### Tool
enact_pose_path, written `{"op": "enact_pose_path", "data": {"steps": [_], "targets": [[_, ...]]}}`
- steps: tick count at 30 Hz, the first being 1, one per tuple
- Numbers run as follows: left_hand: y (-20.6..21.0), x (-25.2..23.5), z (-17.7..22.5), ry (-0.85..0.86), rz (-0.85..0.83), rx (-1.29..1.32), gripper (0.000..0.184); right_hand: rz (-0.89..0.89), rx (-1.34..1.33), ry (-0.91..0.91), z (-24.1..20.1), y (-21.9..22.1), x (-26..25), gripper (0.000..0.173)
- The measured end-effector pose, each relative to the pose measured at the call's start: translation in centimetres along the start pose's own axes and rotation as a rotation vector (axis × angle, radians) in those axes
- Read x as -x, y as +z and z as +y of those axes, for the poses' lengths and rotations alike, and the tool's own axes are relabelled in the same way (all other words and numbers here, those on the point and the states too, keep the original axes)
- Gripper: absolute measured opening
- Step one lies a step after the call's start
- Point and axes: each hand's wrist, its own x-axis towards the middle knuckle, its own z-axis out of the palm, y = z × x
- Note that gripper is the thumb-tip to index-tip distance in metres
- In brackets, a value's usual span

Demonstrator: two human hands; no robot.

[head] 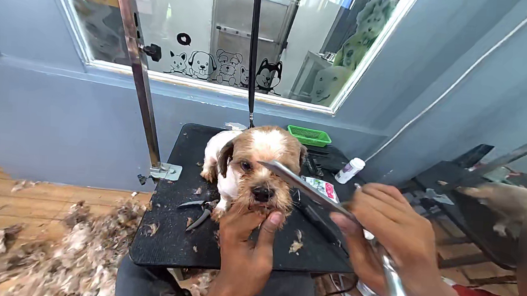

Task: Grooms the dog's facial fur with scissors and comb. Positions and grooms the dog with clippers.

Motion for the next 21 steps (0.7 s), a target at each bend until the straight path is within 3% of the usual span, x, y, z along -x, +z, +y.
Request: {"op": "enact_pose_path", "data": {"steps": [5,11,14,17,21], "targets": [[0.4,-0.3,0.0,0.031,0.018,-0.033,0.031,-0.139,0.073,-0.146,1.7,1.1,-3.8,0.027],[1.1,-0.9,-0.3,0.084,0.033,-0.036,0.028,-0.063,0.120,-0.167,3.5,-1.0,-6.2,0.030],[1.3,-0.8,0.0,0.049,0.035,-0.008,0.024,-0.184,0.032,-0.290,4.0,-2.1,-7.3,0.026],[1.5,-0.7,0.3,0.030,0.024,-0.028,0.023,-0.329,0.114,-0.432,4.5,-1.7,-9.0,0.024],[1.8,-1.0,0.2,0.047,0.022,-0.024,0.024,-0.333,0.180,-0.516,5.2,-3.0,-12.3,0.021]]}}
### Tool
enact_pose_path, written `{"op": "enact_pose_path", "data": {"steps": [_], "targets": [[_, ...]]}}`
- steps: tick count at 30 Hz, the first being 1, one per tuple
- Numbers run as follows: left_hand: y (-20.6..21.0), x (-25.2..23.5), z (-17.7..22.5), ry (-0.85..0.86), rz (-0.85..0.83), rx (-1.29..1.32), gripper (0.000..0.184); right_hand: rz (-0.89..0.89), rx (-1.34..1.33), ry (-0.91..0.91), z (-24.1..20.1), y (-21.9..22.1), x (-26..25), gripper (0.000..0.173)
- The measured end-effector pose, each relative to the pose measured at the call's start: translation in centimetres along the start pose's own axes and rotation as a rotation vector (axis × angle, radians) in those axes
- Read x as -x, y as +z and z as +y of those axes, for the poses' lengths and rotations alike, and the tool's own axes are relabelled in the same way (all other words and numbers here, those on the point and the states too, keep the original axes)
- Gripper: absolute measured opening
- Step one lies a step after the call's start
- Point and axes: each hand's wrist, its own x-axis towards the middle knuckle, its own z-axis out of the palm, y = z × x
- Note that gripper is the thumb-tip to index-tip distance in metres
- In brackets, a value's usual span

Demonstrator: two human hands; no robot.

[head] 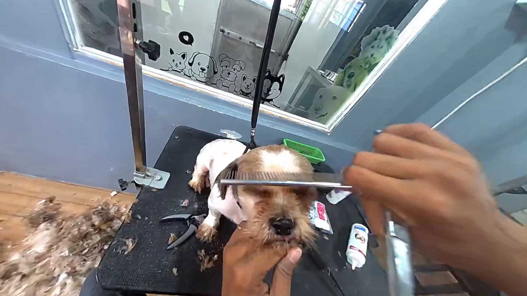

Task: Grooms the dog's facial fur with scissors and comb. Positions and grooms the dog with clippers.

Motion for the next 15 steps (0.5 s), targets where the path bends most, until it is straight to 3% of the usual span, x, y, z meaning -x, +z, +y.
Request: {"op": "enact_pose_path", "data": {"steps": [6,12,15], "targets": [[-0.1,-0.1,0.2,0.017,-0.019,-0.044,0.025,-0.194,-0.070,-0.214,1.3,-1.0,-2.4,0.017],[-0.5,-0.3,0.3,0.029,-0.053,-0.065,0.029,-0.124,-0.070,-0.235,2.1,-1.3,-3.8,0.021],[-0.5,-0.3,0.8,-0.012,-0.068,-0.058,0.027,-0.215,-0.102,-0.315,1.6,-0.9,-4.1,0.018]]}}
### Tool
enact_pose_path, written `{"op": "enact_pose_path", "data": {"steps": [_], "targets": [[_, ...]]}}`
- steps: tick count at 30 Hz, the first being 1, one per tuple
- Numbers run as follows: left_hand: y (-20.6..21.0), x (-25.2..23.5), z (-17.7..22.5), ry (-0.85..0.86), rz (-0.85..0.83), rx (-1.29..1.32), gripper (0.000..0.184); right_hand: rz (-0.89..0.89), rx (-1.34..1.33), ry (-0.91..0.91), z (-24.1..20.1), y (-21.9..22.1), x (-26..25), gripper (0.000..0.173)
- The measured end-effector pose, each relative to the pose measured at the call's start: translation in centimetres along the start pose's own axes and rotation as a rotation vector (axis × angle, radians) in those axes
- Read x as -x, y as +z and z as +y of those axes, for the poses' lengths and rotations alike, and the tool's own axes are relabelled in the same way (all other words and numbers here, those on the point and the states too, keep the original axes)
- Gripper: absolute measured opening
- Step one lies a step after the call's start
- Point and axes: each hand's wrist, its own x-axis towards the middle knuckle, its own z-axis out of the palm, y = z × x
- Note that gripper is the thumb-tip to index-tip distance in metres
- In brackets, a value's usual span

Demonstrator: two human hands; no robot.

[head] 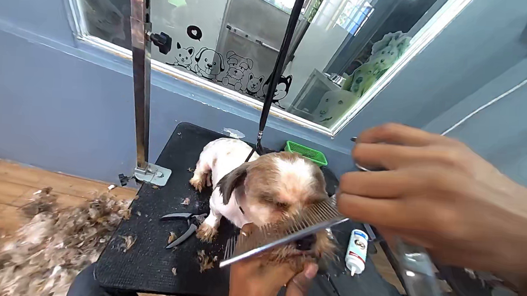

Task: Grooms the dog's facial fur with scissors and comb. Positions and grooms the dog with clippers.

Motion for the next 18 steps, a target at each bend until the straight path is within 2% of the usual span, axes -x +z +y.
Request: {"op": "enact_pose_path", "data": {"steps": [2,5,7,9,11,13,16,18], "targets": [[0.1,0.1,-0.3,0.001,0.009,-0.005,0.027,-0.007,0.050,0.017,0.1,0.6,0.0,0.013],[0.2,0.2,-1.0,0.028,0.021,-0.024,0.029,0.116,0.113,0.110,0.4,0.8,0.6,0.020],[0.0,0.3,-0.9,0.006,0.003,-0.032,0.029,0.189,-0.006,0.137,-0.1,1.2,1.1,0.024],[-0.1,0.2,-0.7,-0.023,0.000,-0.036,0.028,0.189,-0.128,0.135,-1.1,2.1,1.3,0.022],[-0.1,0.2,-1.0,-0.024,0.013,-0.013,0.027,0.162,-0.105,0.174,-1.6,3.6,1.5,0.023],[-0.3,0.1,-1.3,-0.050,-0.001,0.028,0.032,0.221,-0.096,0.276,-1.7,4.8,2.0,0.028],[-1.4,0.2,-1.8,-0.200,-0.003,0.087,0.061,0.376,-0.139,0.478,-2.4,5.5,2.8,0.030],[-1.7,0.4,-2.6,-0.289,0.041,0.138,0.060,0.495,-0.277,0.666,-3.8,6.1,3.3,0.031]]}}
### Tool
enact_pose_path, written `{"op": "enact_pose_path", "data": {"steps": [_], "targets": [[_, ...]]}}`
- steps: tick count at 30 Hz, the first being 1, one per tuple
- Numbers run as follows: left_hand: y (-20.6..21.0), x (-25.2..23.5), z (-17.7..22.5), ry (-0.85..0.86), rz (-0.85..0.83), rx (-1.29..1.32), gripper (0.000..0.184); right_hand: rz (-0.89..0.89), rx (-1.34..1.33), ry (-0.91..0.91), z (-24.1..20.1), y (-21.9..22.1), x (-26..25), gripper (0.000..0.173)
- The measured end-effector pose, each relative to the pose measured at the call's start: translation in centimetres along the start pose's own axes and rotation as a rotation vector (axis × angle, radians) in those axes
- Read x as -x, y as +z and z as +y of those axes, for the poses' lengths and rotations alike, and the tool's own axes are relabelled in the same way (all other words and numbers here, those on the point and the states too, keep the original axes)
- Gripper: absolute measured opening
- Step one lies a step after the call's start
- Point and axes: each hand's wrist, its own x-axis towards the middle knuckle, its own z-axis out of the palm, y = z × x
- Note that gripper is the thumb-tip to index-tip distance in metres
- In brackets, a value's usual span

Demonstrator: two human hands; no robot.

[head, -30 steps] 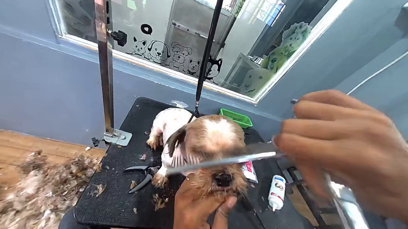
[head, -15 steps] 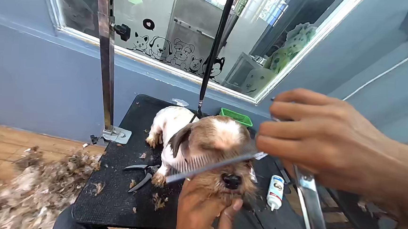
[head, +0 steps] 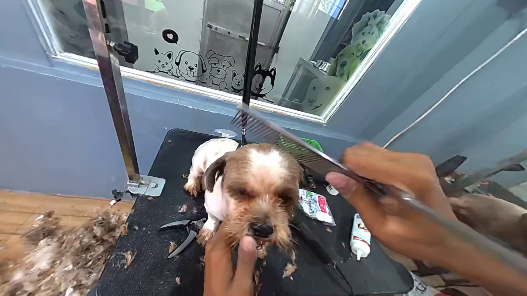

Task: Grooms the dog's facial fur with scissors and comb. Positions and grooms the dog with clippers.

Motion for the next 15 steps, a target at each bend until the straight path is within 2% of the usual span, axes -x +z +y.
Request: {"op": "enact_pose_path", "data": {"steps": [3,5,7,10,15], "targets": [[-0.4,-0.2,-0.9,0.031,-0.018,0.078,0.039,0.127,-0.210,0.169,-1.2,1.2,2.8,0.028],[-0.1,0.0,-1.0,0.063,-0.032,0.098,0.030,0.186,-0.278,0.190,-1.7,2.4,4.6,0.030],[0.6,0.0,-1.0,0.081,0.045,0.069,0.021,0.214,-0.308,0.177,-1.7,3.5,5.8,0.031],[0.9,-0.3,-0.9,0.130,0.091,0.043,0.020,0.233,-0.291,0.163,-1.5,4.8,6.7,0.031],[0.6,-0.8,-0.2,0.166,0.058,0.029,0.020,0.240,-0.279,0.124,-1.9,5.9,6.3,0.030]]}}
